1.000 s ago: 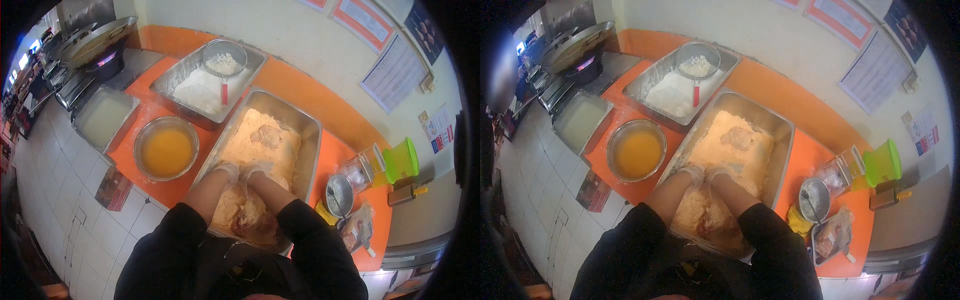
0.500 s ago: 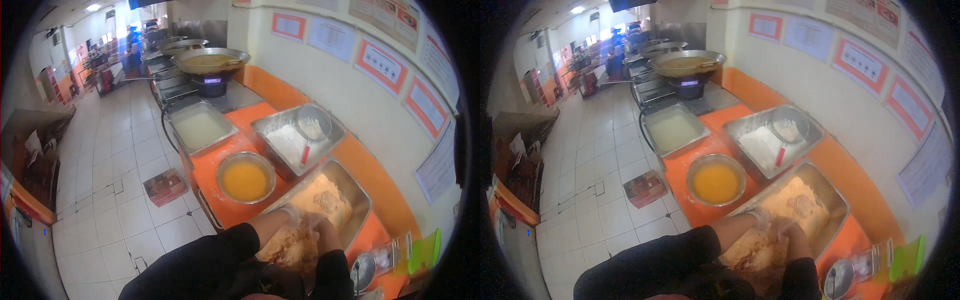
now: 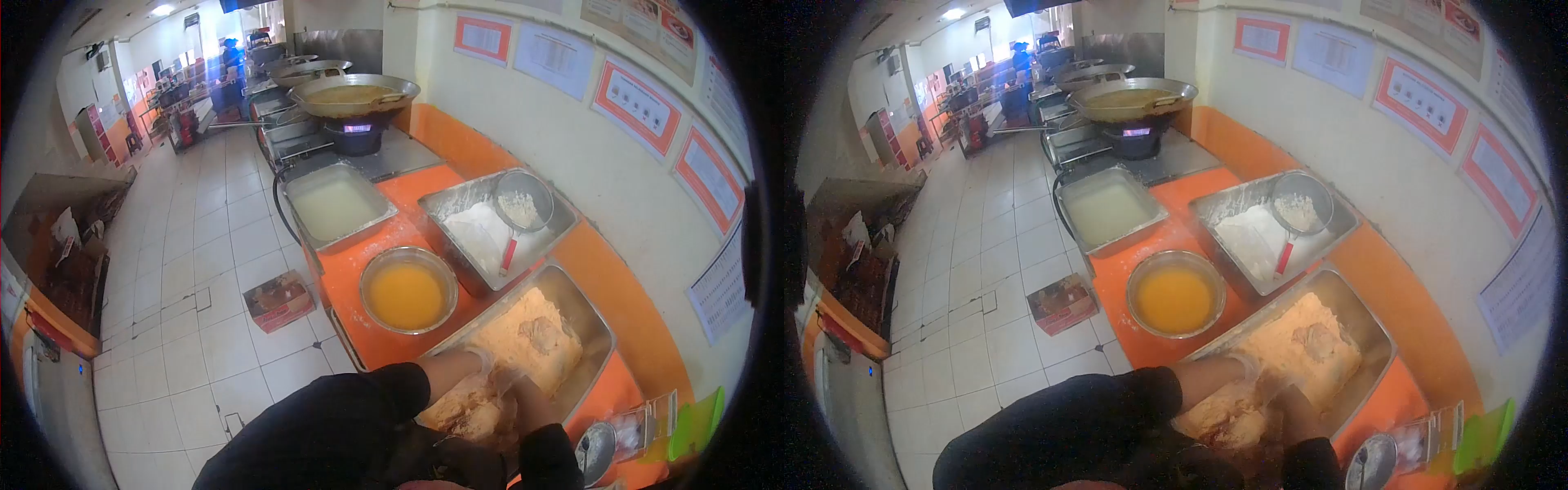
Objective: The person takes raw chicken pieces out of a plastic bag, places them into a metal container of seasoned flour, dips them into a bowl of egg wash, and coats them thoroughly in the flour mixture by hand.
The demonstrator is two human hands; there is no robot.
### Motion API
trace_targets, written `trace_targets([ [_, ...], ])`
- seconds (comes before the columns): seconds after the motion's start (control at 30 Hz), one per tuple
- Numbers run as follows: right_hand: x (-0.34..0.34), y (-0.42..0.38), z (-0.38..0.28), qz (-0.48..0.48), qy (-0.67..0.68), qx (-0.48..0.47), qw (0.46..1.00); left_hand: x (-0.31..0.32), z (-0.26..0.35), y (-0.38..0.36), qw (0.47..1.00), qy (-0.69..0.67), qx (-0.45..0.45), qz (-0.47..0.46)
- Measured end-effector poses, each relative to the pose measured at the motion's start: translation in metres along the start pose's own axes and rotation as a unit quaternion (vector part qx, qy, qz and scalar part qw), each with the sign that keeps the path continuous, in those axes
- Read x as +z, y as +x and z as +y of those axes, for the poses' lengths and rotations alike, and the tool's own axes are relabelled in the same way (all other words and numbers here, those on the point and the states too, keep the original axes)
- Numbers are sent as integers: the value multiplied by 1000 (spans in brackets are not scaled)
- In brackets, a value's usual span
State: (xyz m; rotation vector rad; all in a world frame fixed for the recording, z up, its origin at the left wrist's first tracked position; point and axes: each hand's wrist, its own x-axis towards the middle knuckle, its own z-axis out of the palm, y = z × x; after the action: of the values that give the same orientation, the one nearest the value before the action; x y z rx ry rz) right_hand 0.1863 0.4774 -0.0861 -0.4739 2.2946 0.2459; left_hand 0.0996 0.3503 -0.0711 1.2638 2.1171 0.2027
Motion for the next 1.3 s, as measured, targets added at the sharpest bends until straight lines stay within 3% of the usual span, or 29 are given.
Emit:
trace_targets([
  [0.13, -12, -2, -3, 9, 27, -27, 999, -28, 13, -41, 999, -23, 16, -15],
  [0.2, 13, 14, 13, 37, 63, -19, 997, -26, 14, -41, 1000, -8, 24, -3],
  [0.27, 34, 21, 25, 93, 60, -22, 994, -6, 7, -24, 996, 18, 53, 70],
  [0.33, 15, 0, 22, 116, 164, 11, 980, -12, 10, -34, 992, -15, 52, 115],
  [0.4, -33, -53, 10, 139, 265, 46, 953, -54, 32, -83, 986, -104, 20, 130],
  [0.5, -39, -75, 16, 178, 439, 69, 878, -41, 17, -52, 974, -205, 42, 83],
  [0.53, -8, -63, 33, 197, 512, 60, 834, -30, 9, -33, 987, -92, 109, 75],
  [0.57, -9, -65, 33, 177, 488, 54, 853, -18, 0, -13, 982, 22, 174, 65],
  [0.6, -10, -68, 32, 157, 463, 48, 871, -14, 0, -10, 980, 50, 184, 65],
  [0.63, -61, -92, 4, 95, 334, 45, 937, -11, 0, -8, 976, 78, 194, 66],
  [0.7, -82, -102, -11, 101, 242, 46, 964, -16, 10, -23, 989, -41, 104, 93],
  [0.77, -50, -79, -10, 237, 325, 53, 914, -17, 15, -31, 983, -87, 72, 145],
  [0.87, -16, -53, 16, 233, 203, 18, 951, -23, 19, -39, 976, -117, 56, 174],
  [0.93, -57, -79, -7, 229, 216, 40, 948, -22, 16, -33, 978, -124, 48, 160],
  [1.0, -73, -86, -18, 269, 342, 77, 897, -19, 12, -21, 983, -130, 34, 128],
  [1.07, -62, -77, -21, 338, 561, 123, 746, -24, 17, -28, 977, -143, 6, 158],
  [1.13, 0, -25, 24, 394, 281, 61, 873, -43, 29, -58, 972, -140, 18, 186],
  [1.2, 2, -27, 28, 373, 86, 23, 924, -56, 37, -83, 968, -123, 70, 209],
  [1.23, -40, -62, 2, 338, 41, 17, 940, -55, 35, -80, 966, -142, 89, 198],
  [1.3, -58, -79, -11, 308, 181, 64, 932, -51, 30, -72, 960, -179, 128, 173],
])
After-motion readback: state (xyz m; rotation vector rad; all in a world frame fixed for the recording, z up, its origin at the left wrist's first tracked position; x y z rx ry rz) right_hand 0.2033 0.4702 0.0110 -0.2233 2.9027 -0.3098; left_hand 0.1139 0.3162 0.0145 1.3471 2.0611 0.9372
